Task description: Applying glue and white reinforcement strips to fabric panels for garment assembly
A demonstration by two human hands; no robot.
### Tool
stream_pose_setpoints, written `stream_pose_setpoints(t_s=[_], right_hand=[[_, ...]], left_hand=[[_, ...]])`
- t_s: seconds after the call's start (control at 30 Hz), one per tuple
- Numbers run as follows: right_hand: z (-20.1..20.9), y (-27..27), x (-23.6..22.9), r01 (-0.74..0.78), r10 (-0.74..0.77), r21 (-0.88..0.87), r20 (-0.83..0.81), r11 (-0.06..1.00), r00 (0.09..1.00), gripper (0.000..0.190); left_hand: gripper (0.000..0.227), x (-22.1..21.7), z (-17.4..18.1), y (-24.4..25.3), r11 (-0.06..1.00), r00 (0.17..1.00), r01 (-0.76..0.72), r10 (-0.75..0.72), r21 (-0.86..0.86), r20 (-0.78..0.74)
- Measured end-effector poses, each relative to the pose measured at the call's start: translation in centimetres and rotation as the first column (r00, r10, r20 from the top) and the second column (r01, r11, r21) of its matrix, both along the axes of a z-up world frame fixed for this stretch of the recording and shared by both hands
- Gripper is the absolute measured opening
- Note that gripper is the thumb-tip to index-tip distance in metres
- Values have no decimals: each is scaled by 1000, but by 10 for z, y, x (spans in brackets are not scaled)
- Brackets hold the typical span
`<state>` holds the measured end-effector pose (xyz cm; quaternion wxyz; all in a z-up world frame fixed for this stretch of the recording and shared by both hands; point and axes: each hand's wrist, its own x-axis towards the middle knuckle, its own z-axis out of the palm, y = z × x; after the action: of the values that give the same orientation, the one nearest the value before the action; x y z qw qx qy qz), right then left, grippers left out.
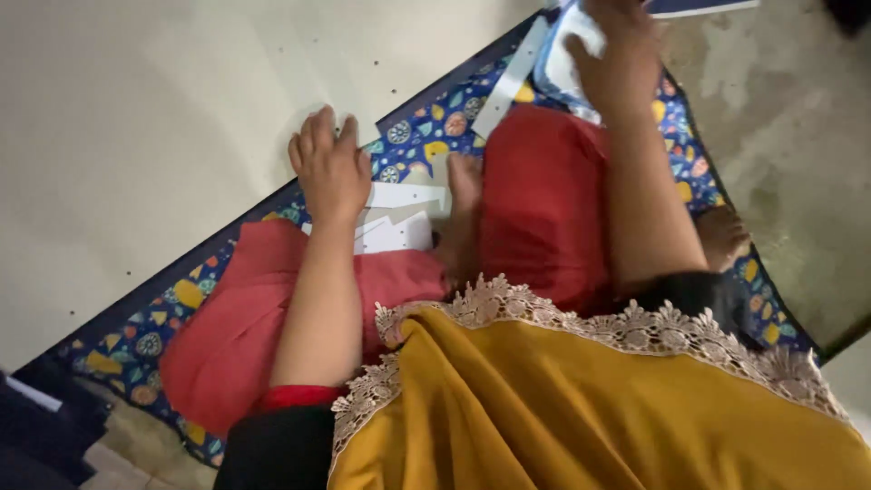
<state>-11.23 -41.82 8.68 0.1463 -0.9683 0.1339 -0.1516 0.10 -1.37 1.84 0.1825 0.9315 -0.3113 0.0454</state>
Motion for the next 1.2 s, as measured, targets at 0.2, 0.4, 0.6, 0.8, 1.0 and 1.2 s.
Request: stream_pose_setpoints(t_s=[0.2,0.4,0.6,0.8,1.0,1.2], right_hand=[[-38,-36,-102,366,-342,16,-320,930,884,53],[-81,-47,-91,338,-321,220,-111,915,940,41],[-69,-41,-72,237,-252,186,63,954,966,23],[-38,-22,-64,153,-165,67,241,986,957,13],[-27,-6,-74,69,-52,-50,289,996,956,7],[-22,3,-83,49,-24,-107,223,993,975,10]], left_hand=[[53,-7,0,0,999,999,18,-17,39,-28],[44,-14,11,6,999,999,32,-32,24,21],[41,-10,12,4,999,999,29,-28,31,-42],[44,-3,10,1,1000,1000,17,-16,16,-12],[43,-4,4,0,1000,1000,22,-22,4,-11],[44,-8,1,0,999,997,31,-32,25,68]])
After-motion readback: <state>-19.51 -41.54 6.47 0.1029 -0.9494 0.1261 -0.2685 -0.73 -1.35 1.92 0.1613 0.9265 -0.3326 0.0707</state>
